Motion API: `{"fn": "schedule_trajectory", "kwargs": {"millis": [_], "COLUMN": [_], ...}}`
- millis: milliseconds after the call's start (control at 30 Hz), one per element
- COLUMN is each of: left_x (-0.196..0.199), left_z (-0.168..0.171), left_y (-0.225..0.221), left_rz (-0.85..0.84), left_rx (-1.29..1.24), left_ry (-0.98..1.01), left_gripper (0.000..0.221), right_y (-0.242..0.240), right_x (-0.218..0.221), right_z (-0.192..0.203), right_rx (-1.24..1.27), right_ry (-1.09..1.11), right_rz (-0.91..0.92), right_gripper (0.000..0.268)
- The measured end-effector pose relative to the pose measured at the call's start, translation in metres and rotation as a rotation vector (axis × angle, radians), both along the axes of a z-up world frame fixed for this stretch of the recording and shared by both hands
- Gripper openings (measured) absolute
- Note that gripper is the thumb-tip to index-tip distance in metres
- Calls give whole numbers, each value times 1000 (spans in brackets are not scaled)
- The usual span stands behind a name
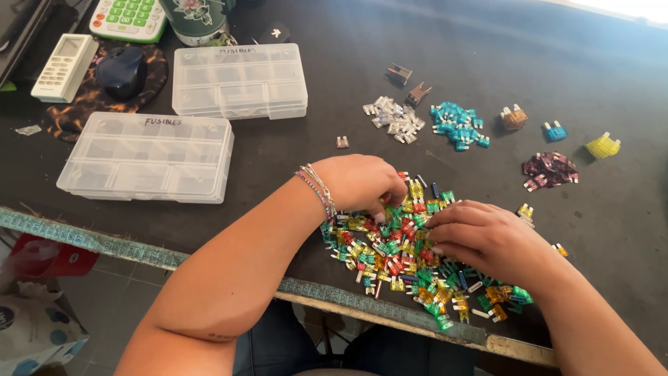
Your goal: Sorting a large pile of automotive fuses into categorized groups by color and size on a workbench.
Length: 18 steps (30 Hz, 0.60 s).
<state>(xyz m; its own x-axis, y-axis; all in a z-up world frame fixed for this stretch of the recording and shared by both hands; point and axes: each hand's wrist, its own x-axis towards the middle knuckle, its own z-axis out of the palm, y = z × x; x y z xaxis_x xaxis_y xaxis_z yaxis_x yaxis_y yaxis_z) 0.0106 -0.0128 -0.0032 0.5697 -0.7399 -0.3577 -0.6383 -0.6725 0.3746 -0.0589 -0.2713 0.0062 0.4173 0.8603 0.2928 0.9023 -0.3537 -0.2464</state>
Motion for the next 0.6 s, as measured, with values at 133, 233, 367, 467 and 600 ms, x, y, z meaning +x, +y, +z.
{"fn": "schedule_trajectory", "kwargs": {"millis": [133,233,367,467,600], "left_x": [4,3,5,7,7], "left_z": [-2,2,4,6,14], "left_y": [3,4,8,10,13], "left_rz": [36,72,125,132,150], "left_rx": [-52,-75,-105,-118,-139], "left_ry": [30,59,74,74,97], "left_gripper": [23,19,18,18,19], "right_y": [10,14,14,10,5], "right_x": [-7,-10,-7,-6,-5], "right_z": [6,2,-5,-9,-11], "right_rx": [22,-33,-57,-30,-31], "right_ry": [96,172,165,179,220], "right_rz": [43,127,170,162,122], "right_gripper": [33,50,34,26,20]}}
